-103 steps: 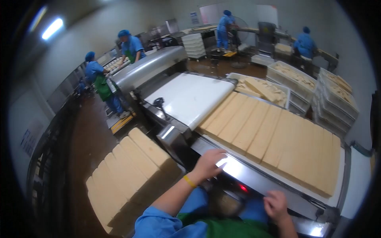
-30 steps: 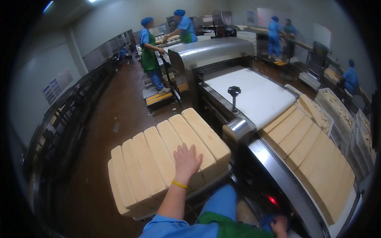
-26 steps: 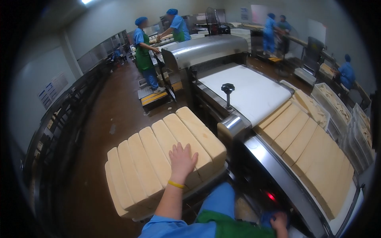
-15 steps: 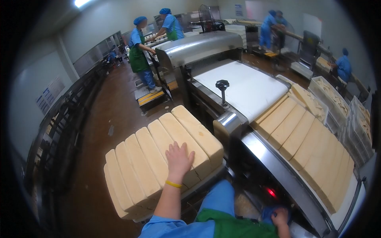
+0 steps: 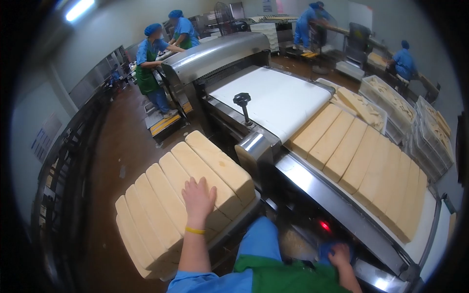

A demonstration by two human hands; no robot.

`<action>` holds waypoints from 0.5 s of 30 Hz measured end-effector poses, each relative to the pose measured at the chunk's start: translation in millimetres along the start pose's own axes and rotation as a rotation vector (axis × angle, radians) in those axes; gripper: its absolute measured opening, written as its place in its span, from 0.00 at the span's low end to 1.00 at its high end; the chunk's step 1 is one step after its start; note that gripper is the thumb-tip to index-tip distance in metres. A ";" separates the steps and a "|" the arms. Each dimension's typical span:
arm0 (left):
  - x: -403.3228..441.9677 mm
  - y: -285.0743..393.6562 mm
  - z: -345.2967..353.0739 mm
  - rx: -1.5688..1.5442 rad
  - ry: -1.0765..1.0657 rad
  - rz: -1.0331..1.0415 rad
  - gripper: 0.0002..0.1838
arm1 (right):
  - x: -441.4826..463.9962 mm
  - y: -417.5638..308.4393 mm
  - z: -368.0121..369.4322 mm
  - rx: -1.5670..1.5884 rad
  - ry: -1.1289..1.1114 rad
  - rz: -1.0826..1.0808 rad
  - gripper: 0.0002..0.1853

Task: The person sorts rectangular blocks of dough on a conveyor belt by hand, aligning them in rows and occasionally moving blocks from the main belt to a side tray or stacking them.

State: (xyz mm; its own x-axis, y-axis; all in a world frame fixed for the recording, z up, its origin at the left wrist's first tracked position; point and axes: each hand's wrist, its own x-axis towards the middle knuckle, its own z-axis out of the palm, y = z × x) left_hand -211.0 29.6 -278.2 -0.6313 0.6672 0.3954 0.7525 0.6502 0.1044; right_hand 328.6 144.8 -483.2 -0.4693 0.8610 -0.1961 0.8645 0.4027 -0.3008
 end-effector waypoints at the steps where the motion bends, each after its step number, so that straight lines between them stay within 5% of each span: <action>1: 0.4 1.1 -1.1 -0.004 -0.006 -0.003 0.27 | 1.0 0.9 0.2 0.005 -0.003 0.005 0.16; 15: 2.6 3.2 -7.3 -0.020 -0.016 0.015 0.27 | 2.7 4.0 2.9 -0.059 0.001 -0.020 0.17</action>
State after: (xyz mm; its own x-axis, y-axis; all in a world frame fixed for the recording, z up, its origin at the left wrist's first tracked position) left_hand -208.8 30.7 -270.2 -0.6230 0.6823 0.3826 0.7652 0.6331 0.1168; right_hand 330.2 147.9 -487.7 -0.4863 0.8528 -0.1901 0.8642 0.4373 -0.2490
